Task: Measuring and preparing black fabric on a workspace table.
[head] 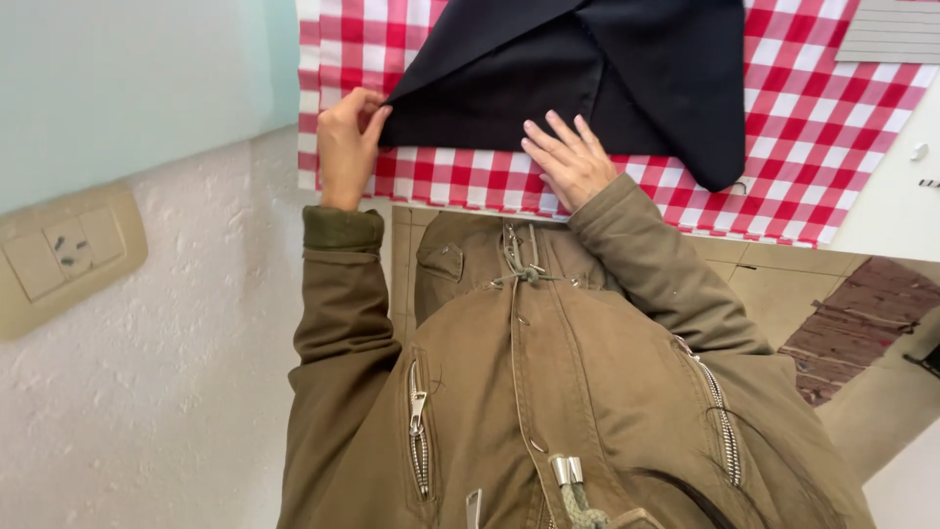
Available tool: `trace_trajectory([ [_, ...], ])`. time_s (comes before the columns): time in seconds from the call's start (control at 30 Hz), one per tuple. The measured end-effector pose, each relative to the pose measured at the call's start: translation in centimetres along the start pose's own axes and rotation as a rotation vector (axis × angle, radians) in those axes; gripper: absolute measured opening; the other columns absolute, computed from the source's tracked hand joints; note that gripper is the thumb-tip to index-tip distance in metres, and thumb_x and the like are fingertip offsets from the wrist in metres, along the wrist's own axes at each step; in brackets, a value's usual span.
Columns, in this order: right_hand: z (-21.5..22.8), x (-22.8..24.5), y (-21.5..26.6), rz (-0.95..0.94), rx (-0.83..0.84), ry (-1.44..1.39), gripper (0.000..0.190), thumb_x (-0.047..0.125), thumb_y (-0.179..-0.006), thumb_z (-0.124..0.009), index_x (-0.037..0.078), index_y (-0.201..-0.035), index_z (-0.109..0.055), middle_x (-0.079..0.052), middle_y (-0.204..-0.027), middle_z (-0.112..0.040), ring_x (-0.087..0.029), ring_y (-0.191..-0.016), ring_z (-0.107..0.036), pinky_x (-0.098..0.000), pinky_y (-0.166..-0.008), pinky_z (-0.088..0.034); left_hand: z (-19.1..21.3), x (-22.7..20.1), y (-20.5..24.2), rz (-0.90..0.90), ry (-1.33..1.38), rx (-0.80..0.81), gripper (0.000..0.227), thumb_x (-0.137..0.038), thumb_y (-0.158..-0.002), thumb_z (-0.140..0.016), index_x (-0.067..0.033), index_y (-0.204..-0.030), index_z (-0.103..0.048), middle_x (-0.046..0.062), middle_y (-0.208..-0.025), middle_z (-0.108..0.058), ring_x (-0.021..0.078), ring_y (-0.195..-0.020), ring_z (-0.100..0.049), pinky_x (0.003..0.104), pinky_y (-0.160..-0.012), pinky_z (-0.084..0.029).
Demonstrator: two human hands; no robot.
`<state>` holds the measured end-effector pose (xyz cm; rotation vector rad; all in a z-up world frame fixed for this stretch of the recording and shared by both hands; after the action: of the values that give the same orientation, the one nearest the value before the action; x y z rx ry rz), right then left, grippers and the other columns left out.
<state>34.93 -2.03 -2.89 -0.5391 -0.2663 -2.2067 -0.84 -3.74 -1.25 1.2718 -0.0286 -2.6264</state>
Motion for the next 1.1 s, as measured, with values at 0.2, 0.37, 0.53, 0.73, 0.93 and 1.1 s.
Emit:
trace_trajectory([
  [0.2, 0.0, 0.9, -1.6, 0.017, -0.063, 0.055, 0.047, 0.010, -0.087, -0.079, 0.007, -0.133, -0.068, -0.005, -0.151, -0.058, -0.032, -0.143, -0.049, -0.0501, -0.117, -0.041, 0.1, 0.2, 2.3, 0.068, 0.073, -0.052, 0.013, -0.005, -0.091, -0.080, 0.0013, -0.098, -0.070, 0.011, -0.074, -0.072, 0.0151, -0.061, -0.068, 0.029, -0.054, -0.051],
  [0.37, -0.1, 3.6, -6.1, 0.092, -0.097, 0.046, 0.038, 0.010, -0.087, -0.078, 0.005, -0.124, -0.071, -0.007, -0.138, -0.064, -0.028, -0.129, -0.057, -0.0418, -0.104, -0.049, 1.2, 1.3, 3.8, 0.285, 0.267, -0.043, 0.006, -0.005, -0.097, -0.075, -0.0002, -0.098, -0.072, 0.006, -0.074, -0.073, 0.0103, -0.058, -0.066, 0.025, -0.050, -0.050],
  [0.53, -3.1, 6.1, -10.9, 0.275, -0.186, 0.107, 0.038, 0.013, -0.088, -0.073, 0.005, -0.125, -0.071, -0.005, -0.128, -0.065, -0.023, -0.113, -0.059, -0.0353, -0.092, -0.050, 1.1, 1.0, 5.4, 0.040, 0.119, -0.266, 0.008, -0.002, -0.099, -0.072, -0.0033, -0.108, -0.072, 0.007, -0.092, -0.073, 0.0155, -0.076, -0.071, 0.029, -0.065, -0.055],
  [0.73, -4.5, 7.6, -12.5, 0.292, -0.214, 0.073, 0.037, 0.014, -0.091, -0.073, 0.006, -0.127, -0.071, -0.004, -0.127, -0.064, -0.021, -0.112, -0.059, -0.0347, -0.091, -0.050, -1.6, -1.0, 5.5, 0.006, -0.027, -0.290, 0.037, -0.007, -0.089, -0.081, -0.0032, -0.122, -0.063, 0.013, -0.100, -0.065, 0.0262, -0.095, -0.063, 0.039, -0.082, -0.052],
  [0.93, -3.7, 8.0, -12.8, 0.237, -0.201, 0.024, 0.053, 0.018, -0.084, -0.081, 0.005, -0.134, -0.066, -0.007, -0.140, -0.059, -0.025, -0.116, -0.055, -0.0369, -0.094, -0.049, -1.5, 0.6, 6.5, 0.105, 0.049, -0.260, 0.027, -0.004, -0.094, -0.076, -0.0049, -0.119, -0.066, 0.010, -0.091, -0.067, 0.0251, -0.085, -0.065, 0.038, -0.075, -0.053],
  [1.1, -4.0, 7.3, -13.9, 0.190, -0.162, 0.072, 0.064, 0.019, -0.087, -0.085, 0.003, -0.144, -0.060, -0.008, -0.149, -0.054, -0.028, -0.129, -0.049, -0.0420, -0.104, -0.043, 0.3, 1.2, 7.4, 0.072, 0.068, -0.279, 0.012, -0.002, -0.093, -0.074, -0.0030, -0.105, -0.071, 0.009, -0.089, -0.071, 0.0231, -0.079, -0.067, 0.036, -0.071, -0.053],
])
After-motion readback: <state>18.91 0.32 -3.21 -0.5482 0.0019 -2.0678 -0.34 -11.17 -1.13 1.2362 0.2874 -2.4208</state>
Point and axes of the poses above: each hand's wrist, its own y-axis away from the middle knuckle, its own z-axis out of the back of the hand, x = y × z, the point moved 1 cm from there along -y, towards the middle knuckle
